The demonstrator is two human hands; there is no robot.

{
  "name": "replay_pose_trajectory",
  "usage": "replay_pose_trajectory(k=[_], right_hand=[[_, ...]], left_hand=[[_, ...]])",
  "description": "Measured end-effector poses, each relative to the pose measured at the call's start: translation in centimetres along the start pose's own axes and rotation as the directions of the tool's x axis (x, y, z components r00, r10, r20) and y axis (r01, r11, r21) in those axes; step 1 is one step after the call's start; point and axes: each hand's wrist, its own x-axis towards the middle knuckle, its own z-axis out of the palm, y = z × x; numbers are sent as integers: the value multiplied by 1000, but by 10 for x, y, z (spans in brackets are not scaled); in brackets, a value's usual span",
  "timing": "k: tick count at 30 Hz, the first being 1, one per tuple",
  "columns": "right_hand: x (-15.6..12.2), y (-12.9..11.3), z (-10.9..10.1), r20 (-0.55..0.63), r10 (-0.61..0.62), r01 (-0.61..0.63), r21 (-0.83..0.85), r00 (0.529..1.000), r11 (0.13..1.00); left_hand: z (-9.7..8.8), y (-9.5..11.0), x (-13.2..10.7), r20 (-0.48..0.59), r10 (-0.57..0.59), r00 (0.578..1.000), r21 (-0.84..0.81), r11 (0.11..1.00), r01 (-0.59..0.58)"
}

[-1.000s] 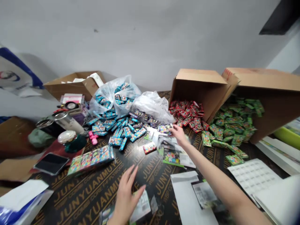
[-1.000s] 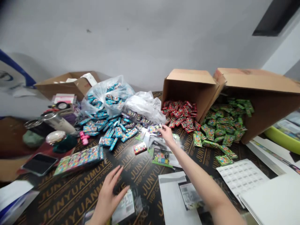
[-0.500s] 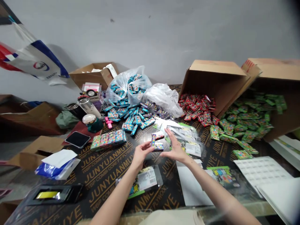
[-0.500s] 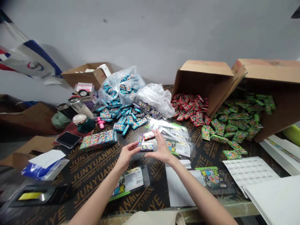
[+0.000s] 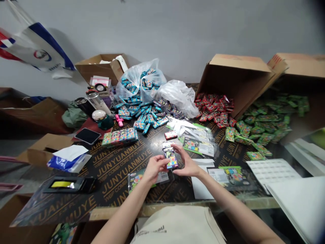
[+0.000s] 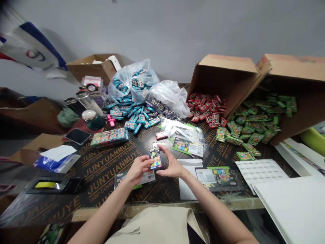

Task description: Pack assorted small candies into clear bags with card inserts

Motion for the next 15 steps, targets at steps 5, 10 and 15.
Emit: replay_pose_trajectory(k=[5,10,15], right_hand=[[-12,0,-9,-91,-15,-21,-390,996,921],[-27,16,-13,-169,40,-127,-547,985,828],[-34,21,-3,-179,148,-206,-365,973,908]], left_hand=[[-16,-7,-7,55,188,981,465,864,-192],[-50,-22,-20,290,329,899,920,165,-357],[-60,-27,-23,297,344,891,936,81,-344]])
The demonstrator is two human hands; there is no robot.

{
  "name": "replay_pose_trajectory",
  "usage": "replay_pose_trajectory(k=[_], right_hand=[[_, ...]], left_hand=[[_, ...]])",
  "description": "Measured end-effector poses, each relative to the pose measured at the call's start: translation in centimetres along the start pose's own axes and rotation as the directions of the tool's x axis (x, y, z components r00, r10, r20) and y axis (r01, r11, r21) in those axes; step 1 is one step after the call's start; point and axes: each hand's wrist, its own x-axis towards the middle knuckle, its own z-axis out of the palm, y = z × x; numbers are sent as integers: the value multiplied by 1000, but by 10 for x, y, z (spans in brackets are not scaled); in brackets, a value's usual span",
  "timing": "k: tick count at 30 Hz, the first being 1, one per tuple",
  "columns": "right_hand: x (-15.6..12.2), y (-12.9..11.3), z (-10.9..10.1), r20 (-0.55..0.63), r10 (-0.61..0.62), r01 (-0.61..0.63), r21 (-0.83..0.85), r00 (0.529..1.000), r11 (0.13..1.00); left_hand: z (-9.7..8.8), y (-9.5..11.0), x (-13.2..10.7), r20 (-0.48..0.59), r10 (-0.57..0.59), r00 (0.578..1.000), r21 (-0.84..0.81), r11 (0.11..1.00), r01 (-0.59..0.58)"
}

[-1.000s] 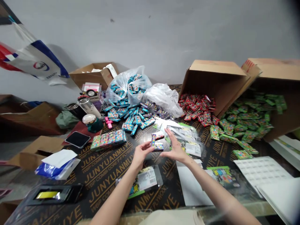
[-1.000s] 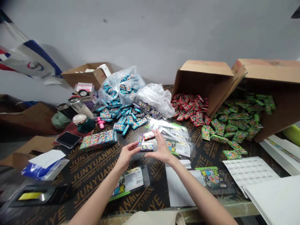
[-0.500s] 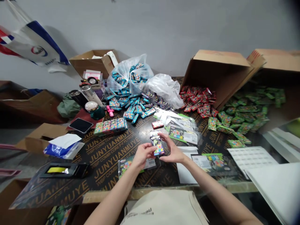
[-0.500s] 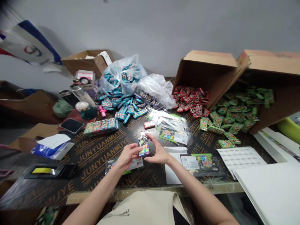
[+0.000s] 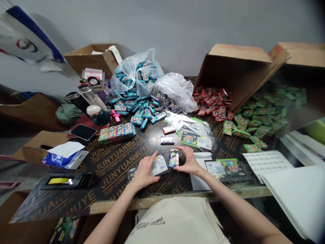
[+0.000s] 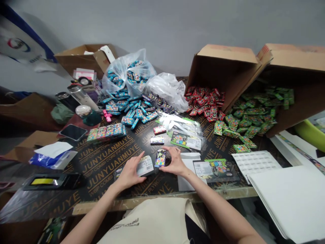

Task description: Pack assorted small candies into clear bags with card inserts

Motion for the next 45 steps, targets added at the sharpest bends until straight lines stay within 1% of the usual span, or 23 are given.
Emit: replay_pose_trajectory(k=[4,7,9,14,17,19,22,24,26,27,28,29,30,31,32,33,34,35,36,37,39,41,45], right_hand=[[3,-2,3,10,126,-122,335,992,934],[5,-4,2,13,131,-125,391,991,912],[6,-6,0,-6,113,-105,325,994,940],[4,-12,-8,-41,42,-40,44,998,998],[6,-26,-12,0,-69,69,-101,998,993],[9,-40,-12,83,-163,175,-177,983,968],[12,-57,-9,205,-272,303,-140,940,943],[12,-61,-6,224,-319,336,-43,921,941],[10,-58,-3,200,-321,319,42,926,947],[9,-55,-2,178,-304,296,74,936,952],[7,-52,-1,159,-277,264,99,948,959],[5,-48,0,144,-247,231,119,958,966],[4,-44,1,126,-216,200,128,968,971],[3,-40,1,105,-186,174,119,977,978],[3,-36,1,80,-157,150,89,984,985],[4,-32,1,57,-134,132,44,989,990],[4,-27,1,40,-120,120,-8,992,993],[5,-22,1,35,-112,114,-59,993,992],[5,-17,2,46,-107,111,-101,993,989],[5,-13,2,68,-103,111,-134,992,985],[3,-5,4,129,-99,120,-171,987,978],[2,-1,7,192,-100,132,-161,976,978],[3,5,7,283,-102,113,-25,954,993]], left_hand=[[-6,3,3,-26,6,1000,-32,999,-7],[-11,8,2,-26,-1,1000,-66,998,0],[-14,10,1,-35,-8,999,-92,996,5],[-17,10,-1,-32,-19,999,-142,990,14],[-12,18,3,-70,-95,993,-297,952,70],[-8,33,10,-50,-197,979,-543,828,139],[-2,59,19,109,-232,967,-854,476,210],[0,72,22,219,-247,944,-935,223,276],[1,77,22,355,-249,901,-931,-12,364],[1,76,21,410,-226,884,-912,-94,399],[1,73,20,440,-194,877,-897,-134,421],[1,69,19,437,-179,882,-899,-126,420],[1,63,18,403,-190,895,-915,-67,397],[2,55,17,338,-226,914,-933,45,356],[2,47,16,250,-265,931,-928,210,308],[2,38,14,148,-285,947,-874,410,260],[3,28,11,52,-270,961,-761,613,213],[3,20,8,-16,-223,975,-599,783,169],[4,12,5,-42,-162,986,-422,897,129],[6,5,2,-40,-109,993,-267,959,94],[9,-3,-3,-9,-48,999,-88,995,47],[12,-6,-5,-13,-22,1000,-49,999,22],[12,-5,-4,-47,1,999,-106,994,-6]])
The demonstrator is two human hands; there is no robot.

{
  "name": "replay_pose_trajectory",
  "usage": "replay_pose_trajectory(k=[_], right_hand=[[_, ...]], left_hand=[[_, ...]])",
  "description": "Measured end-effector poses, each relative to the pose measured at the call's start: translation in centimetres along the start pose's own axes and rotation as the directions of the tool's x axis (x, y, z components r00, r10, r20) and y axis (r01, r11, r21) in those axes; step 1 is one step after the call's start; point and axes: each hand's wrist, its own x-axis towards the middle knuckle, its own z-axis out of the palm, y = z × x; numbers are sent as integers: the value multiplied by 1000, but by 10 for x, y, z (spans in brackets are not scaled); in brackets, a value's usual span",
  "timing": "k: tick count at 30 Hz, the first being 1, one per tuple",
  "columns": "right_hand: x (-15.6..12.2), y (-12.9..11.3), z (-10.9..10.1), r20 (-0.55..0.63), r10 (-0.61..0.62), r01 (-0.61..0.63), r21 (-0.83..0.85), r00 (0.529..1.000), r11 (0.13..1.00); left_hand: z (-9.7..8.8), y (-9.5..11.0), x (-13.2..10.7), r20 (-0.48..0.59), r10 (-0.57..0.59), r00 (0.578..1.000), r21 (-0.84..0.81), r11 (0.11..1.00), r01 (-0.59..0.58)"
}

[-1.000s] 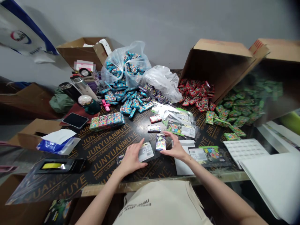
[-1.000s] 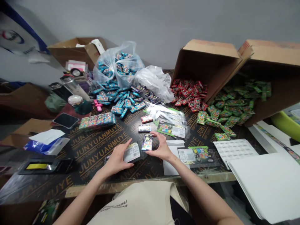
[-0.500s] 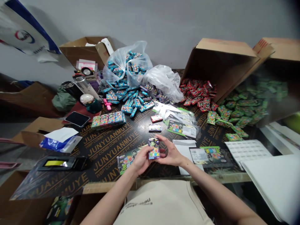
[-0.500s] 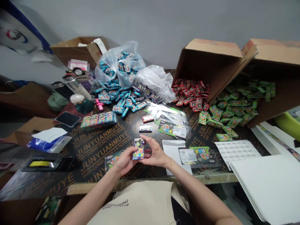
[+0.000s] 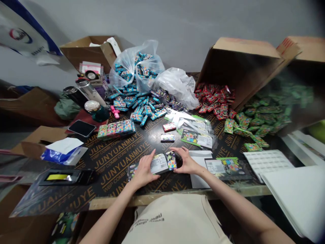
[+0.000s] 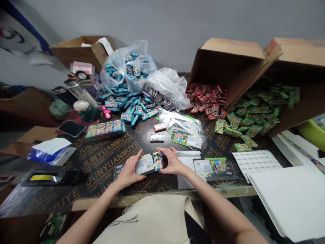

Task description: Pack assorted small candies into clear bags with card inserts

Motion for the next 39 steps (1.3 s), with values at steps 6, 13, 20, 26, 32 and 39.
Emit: replay_pose_trajectory(k=[6,13,20,26,32,39], right_hand=[[3,0,-8,71,9,-18,127,997,992],[7,-2,-13,-7,1,0,128,1000,992],[6,-4,-10,-86,19,-10,111,996,994],[28,-5,-7,-103,-27,26,-15,994,1000],[118,36,-19,-498,293,-479,-301,817,825],[132,18,-15,-327,151,-265,-339,933,903]], left_hand=[[-6,-1,3,28,-8,1000,-89,996,11],[-9,1,5,45,-59,997,-171,983,65],[-10,0,8,13,-90,996,-211,973,91],[-8,-2,8,10,-100,995,-155,983,100],[16,13,6,60,10,998,22,1000,-11],[3,9,24,-177,-166,970,-233,965,122]])
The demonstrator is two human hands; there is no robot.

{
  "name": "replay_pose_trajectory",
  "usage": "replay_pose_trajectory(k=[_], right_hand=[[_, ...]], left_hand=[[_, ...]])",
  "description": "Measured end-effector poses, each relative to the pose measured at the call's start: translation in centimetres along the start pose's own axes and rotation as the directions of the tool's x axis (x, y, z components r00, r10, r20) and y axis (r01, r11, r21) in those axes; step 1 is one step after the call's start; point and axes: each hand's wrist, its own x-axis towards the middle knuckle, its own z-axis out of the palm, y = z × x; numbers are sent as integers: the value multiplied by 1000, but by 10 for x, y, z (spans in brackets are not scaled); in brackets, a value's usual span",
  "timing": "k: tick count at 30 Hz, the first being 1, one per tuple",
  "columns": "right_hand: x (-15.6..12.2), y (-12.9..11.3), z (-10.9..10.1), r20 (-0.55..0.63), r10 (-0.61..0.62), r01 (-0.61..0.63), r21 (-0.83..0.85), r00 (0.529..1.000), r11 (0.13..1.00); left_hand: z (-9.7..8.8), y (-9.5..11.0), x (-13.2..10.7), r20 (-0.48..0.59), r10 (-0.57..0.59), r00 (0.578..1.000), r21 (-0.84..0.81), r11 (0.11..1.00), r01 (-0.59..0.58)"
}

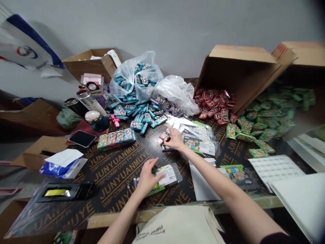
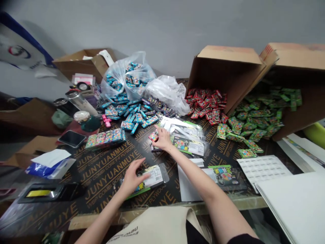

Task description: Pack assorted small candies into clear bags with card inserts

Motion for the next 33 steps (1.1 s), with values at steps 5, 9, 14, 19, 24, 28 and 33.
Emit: replay_pose_trajectory(k=[5,9,14,19,24,28,33], right_hand=[[-55,-30,-36,93,-353,334,170,931,927],[-87,-35,-51,77,-435,404,255,897,878],[-111,-14,-56,17,-341,305,405,940,862],[-131,2,-63,-1,-248,223,439,969,871],[-139,28,-56,-16,-215,211,289,976,934],[-142,44,-41,88,-234,208,233,968,950],[-148,37,-38,216,-321,209,420,922,883]], left_hand=[[-6,22,19,-250,-143,958,-283,957,69],[14,50,19,79,-220,972,-618,755,220],[26,74,12,406,-206,890,-818,353,455],[25,69,4,476,-150,867,-736,472,486],[15,27,-6,161,27,987,-72,997,-16],[9,5,-15,289,116,950,301,931,-205],[1,1,-15,260,170,951,295,923,-246]])
